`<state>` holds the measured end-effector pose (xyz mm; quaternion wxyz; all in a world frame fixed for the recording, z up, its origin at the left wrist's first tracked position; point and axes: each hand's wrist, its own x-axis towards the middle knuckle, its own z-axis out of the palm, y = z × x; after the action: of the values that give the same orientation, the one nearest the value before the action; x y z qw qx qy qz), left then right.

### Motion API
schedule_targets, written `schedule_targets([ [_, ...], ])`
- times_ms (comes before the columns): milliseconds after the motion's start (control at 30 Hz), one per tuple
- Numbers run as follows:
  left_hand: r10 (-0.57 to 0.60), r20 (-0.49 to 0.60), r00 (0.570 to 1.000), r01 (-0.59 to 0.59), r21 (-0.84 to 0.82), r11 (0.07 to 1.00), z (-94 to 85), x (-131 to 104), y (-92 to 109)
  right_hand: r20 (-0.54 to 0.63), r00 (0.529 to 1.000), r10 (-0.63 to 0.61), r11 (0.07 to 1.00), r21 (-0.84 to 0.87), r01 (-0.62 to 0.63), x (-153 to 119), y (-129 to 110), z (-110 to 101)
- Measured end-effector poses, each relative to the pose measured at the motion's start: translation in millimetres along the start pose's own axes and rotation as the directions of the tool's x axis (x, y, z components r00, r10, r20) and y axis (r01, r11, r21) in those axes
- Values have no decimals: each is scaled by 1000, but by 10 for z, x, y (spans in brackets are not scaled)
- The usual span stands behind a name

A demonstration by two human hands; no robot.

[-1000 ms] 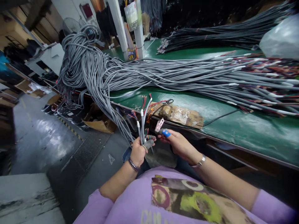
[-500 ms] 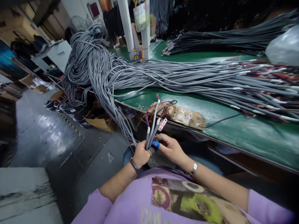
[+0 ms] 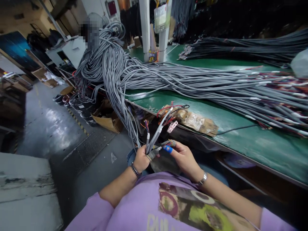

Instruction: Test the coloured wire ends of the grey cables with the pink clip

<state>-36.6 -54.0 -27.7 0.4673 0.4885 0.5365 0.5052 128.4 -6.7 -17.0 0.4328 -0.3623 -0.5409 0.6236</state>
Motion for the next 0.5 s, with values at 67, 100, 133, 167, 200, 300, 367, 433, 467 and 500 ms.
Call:
schedule_targets([
  [67,27,-73,997,-30,-36,999,-2,-29,-38,-45,999,2,999,37,-1,-43,-24,-30],
  [100,34,-112,993,-41,-62,997,-11,-44,-62,-64,998,14,997,73,-10,-64,-42,-48],
  [133,39,-150,988,-52,-87,995,-29,-59,-87,-69,997,38,992,123,-30,-85,-62,-66],
  [167,46,-178,983,-66,-109,992,-56,-78,-114,-64,996,67,981,186,-54,-103,-82,-85],
  [200,58,-194,979,-83,-124,989,-94,-101,-142,-49,994,94,967,242,-79,-117,-101,-103],
  [300,109,-183,977,-134,-129,982,-252,-205,-233,6,994,107,936,337,-102,-135,-138,-130],
  [367,116,-160,980,-133,-95,987,-366,-289,-290,39,996,83,928,361,-91,-121,-145,-110],
  [433,107,-141,984,-114,-43,993,-466,-361,-334,92,994,62,931,352,-90,-80,-146,-53],
  [467,126,-128,984,-129,-19,991,-509,-388,-346,128,990,59,937,335,-100,-49,-147,-13],
  [500,150,-111,982,-150,6,989,-546,-408,-350,170,983,64,943,311,-115,-11,-153,32],
])
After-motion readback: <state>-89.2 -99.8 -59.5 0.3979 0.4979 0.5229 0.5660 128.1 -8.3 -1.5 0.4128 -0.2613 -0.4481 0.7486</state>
